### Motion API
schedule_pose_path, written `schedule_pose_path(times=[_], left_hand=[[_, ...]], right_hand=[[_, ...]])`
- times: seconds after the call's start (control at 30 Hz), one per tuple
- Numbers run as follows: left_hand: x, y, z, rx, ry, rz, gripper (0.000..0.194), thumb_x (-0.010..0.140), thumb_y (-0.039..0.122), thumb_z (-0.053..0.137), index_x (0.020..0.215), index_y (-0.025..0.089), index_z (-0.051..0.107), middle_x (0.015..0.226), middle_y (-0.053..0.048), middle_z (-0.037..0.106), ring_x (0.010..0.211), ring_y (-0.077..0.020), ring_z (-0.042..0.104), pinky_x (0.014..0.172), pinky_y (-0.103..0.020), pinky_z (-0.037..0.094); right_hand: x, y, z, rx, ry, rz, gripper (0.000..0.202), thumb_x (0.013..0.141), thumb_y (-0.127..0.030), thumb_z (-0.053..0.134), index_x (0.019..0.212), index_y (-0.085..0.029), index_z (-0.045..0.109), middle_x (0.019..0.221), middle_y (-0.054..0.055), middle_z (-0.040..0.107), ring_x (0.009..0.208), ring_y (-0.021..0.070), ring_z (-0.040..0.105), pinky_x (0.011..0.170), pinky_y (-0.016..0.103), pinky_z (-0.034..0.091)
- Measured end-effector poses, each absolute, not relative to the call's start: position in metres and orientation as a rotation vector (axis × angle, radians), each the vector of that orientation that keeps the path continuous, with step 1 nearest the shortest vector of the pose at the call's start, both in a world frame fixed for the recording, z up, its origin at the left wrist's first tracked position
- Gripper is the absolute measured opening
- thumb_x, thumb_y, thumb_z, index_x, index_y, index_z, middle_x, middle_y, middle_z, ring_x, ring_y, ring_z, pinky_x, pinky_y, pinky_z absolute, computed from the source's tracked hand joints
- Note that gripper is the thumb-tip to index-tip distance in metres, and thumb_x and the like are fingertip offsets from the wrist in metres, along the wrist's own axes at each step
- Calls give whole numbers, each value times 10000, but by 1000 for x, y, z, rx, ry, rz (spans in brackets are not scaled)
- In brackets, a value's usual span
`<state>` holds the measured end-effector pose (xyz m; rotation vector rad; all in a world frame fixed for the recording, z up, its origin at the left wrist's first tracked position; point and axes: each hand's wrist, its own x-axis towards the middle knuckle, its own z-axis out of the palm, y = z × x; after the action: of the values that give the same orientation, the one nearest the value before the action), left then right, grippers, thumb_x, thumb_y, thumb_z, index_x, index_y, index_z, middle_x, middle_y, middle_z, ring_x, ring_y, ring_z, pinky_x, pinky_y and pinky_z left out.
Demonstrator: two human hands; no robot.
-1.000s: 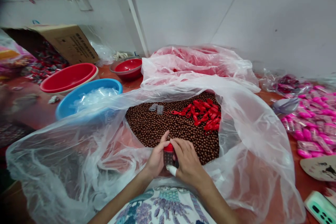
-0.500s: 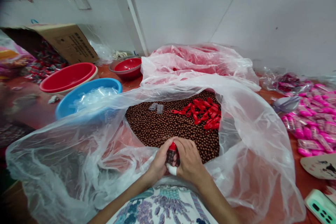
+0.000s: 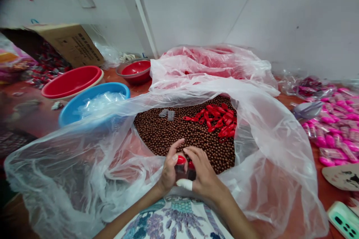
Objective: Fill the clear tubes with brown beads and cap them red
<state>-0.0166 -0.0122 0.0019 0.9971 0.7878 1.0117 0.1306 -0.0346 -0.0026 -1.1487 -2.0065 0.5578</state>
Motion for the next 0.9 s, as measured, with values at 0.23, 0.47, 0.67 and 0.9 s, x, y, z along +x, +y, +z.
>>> schedule_pose_path(times=[0.23, 0.47, 0.67, 0.9], left_hand=[[-19, -13, -6, 1082, 791, 1074, 517, 846, 397, 395, 1308, 168, 347, 662, 15, 503, 578, -106, 437, 586, -224, 362], [-21, -12, -4, 1062, 842, 980, 511, 823, 406, 488, 1278, 186, 417, 730, -6, 521, 645, -113, 453, 659, -232, 385], [-24, -6, -7, 1036, 779, 737, 670, 745, 510, 553, 1312, 181, 417, 785, -39, 594, 636, -137, 523, 629, -250, 424], [-27, -11, -5, 1301, 942, 694, 533, 862, 505, 325, 1275, 208, 484, 1335, -58, 465, 1238, -226, 376, 1084, -366, 186]], right_hand=[[133, -34, 2, -1079, -1790, 797, 322, 834, -329, 539, 1155, -315, 550, 1070, 53, 553, 1014, 218, 499, 859, 386, 428], [122, -37, -1, -1122, -1634, 905, 303, 838, -299, 523, 1140, -280, 541, 1024, 49, 534, 957, 191, 522, 820, 320, 443], [133, -37, 8, -1188, -1940, 949, 432, 822, -312, 522, 1244, -261, 448, 1064, 71, 565, 933, 203, 544, 796, 311, 440], [124, -45, -14, -1414, -2029, 892, 278, 757, -312, 547, 1024, -238, 528, 840, 33, 658, 735, 193, 585, 656, 261, 425]])
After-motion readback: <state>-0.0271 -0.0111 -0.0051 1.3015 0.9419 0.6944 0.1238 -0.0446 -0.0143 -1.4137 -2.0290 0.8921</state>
